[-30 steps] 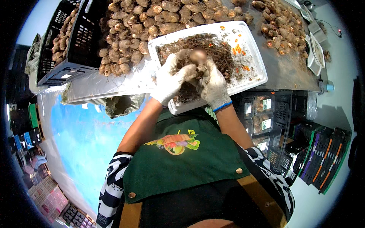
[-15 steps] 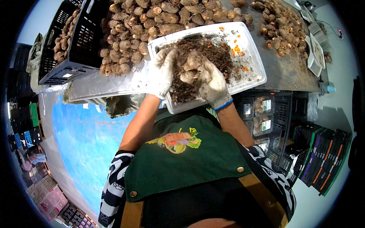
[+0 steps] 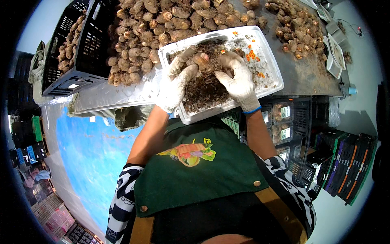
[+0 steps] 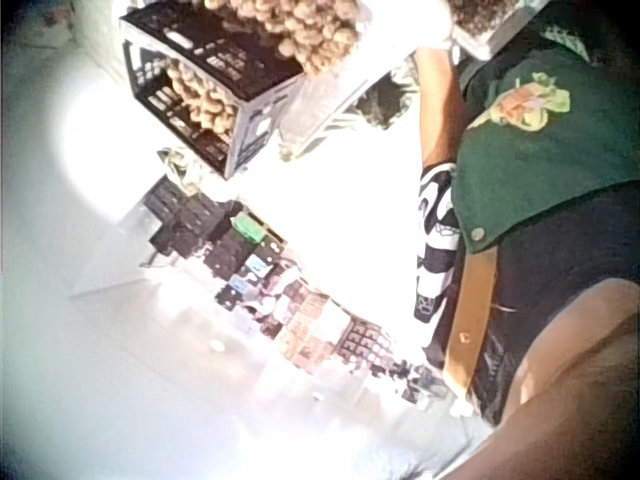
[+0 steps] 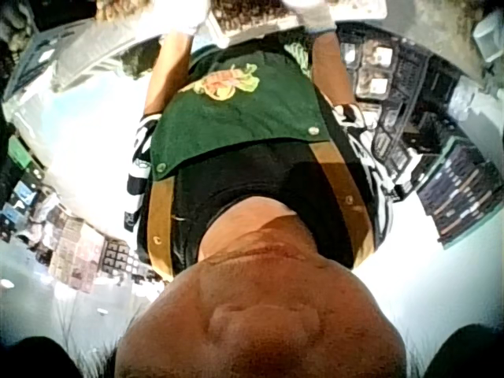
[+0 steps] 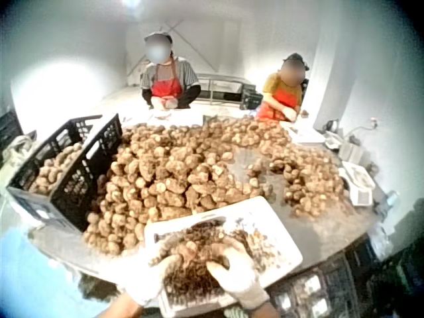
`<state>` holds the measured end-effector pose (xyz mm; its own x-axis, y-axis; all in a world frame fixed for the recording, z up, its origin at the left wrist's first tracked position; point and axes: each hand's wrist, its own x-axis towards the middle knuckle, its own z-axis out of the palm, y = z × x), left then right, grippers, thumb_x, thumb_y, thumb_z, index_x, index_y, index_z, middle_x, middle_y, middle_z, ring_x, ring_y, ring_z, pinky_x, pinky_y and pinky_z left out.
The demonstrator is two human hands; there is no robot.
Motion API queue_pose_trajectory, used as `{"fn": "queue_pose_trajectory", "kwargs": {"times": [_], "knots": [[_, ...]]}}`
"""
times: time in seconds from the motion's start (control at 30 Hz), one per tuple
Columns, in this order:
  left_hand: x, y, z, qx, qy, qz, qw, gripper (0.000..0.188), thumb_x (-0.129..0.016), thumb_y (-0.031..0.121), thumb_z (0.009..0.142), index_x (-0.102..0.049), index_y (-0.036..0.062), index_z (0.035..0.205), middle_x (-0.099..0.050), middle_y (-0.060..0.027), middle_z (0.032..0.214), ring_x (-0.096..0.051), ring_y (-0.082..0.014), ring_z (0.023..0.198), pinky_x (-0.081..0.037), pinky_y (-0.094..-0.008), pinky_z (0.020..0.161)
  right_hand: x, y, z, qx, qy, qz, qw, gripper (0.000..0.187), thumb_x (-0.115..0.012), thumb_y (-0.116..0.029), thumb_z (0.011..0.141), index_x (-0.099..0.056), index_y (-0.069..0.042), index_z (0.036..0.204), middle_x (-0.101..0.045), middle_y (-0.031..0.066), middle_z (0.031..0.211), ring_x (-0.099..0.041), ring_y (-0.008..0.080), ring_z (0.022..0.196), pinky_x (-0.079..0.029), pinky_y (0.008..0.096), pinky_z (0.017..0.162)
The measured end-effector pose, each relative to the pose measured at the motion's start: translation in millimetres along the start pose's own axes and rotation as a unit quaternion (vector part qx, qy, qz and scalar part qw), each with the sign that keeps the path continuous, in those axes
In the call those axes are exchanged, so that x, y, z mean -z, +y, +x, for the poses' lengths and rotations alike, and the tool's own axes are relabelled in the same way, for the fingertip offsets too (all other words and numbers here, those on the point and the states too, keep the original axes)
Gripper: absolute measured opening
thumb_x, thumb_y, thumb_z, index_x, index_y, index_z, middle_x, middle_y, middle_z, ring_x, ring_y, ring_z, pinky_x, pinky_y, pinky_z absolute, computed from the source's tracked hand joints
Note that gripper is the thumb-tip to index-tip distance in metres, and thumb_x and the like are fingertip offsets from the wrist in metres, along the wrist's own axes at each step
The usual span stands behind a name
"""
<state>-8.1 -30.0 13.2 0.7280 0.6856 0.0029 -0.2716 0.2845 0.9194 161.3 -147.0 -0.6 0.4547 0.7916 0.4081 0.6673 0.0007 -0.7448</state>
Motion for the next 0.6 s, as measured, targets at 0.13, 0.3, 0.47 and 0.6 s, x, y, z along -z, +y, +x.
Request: {"fn": "queue_pose_trajectory", "kwargs": {"times": [0.13, 0.3, 0.47, 0.6], "knots": [[-11, 6, 1, -0.056, -0.030, 0.192, 0.979, 0.042, -0.063, 0.004, 0.086, -0.057, 0.0015, 0.128, -0.058, -0.0094, 0.126, -0.057, -0.0188, 0.109, -0.045, -0.0301, 0.094, 4, -29, 8, -0.242, -0.071, 0.293, 0.922, 0.036, -0.065, -0.021, 0.092, -0.058, 0.001, 0.120, -0.064, 0.0080, 0.107, -0.063, 0.0168, 0.093, -0.053, 0.0307, 0.079], [-14, 8, 1, -0.102, 0.005, 0.263, 0.960, 0.024, -0.062, 0.004, 0.087, -0.065, 0.0006, 0.110, -0.062, -0.0095, 0.104, -0.060, -0.0183, 0.096, -0.048, -0.0304, 0.087, -2, -42, 5, -0.270, -0.104, 0.482, 0.827, 0.035, -0.063, -0.020, 0.093, -0.056, 0.004, 0.118, -0.064, 0.0088, 0.110, -0.064, 0.0131, 0.092, -0.057, 0.0260, 0.074], [-16, 3, 18, -0.023, 0.110, 0.217, 0.970, 0.013, -0.056, 0.009, 0.095, -0.064, 0.0010, 0.099, -0.062, -0.0026, 0.078, -0.057, -0.0111, 0.073, -0.046, -0.0246, 0.069, -14, -35, -10, -0.311, -0.102, 0.612, 0.720, 0.030, -0.060, -0.016, 0.093, -0.057, 0.003, 0.116, -0.063, 0.0087, 0.109, -0.064, 0.0134, 0.079, -0.059, 0.0312, 0.072], [-8, -7, 8, -0.021, 0.109, 0.125, 0.986, 0.015, -0.054, 0.014, 0.097, -0.063, 0.0018, 0.097, -0.061, -0.0024, 0.075, -0.056, -0.0110, 0.070, -0.047, -0.0259, 0.062, -15, -25, -15, -0.342, -0.068, 0.690, 0.634, 0.029, -0.049, -0.017, 0.097, -0.055, -0.001, 0.121, -0.062, 0.0075, 0.106, -0.063, 0.0127, 0.083, -0.058, 0.0329, 0.074]]}}
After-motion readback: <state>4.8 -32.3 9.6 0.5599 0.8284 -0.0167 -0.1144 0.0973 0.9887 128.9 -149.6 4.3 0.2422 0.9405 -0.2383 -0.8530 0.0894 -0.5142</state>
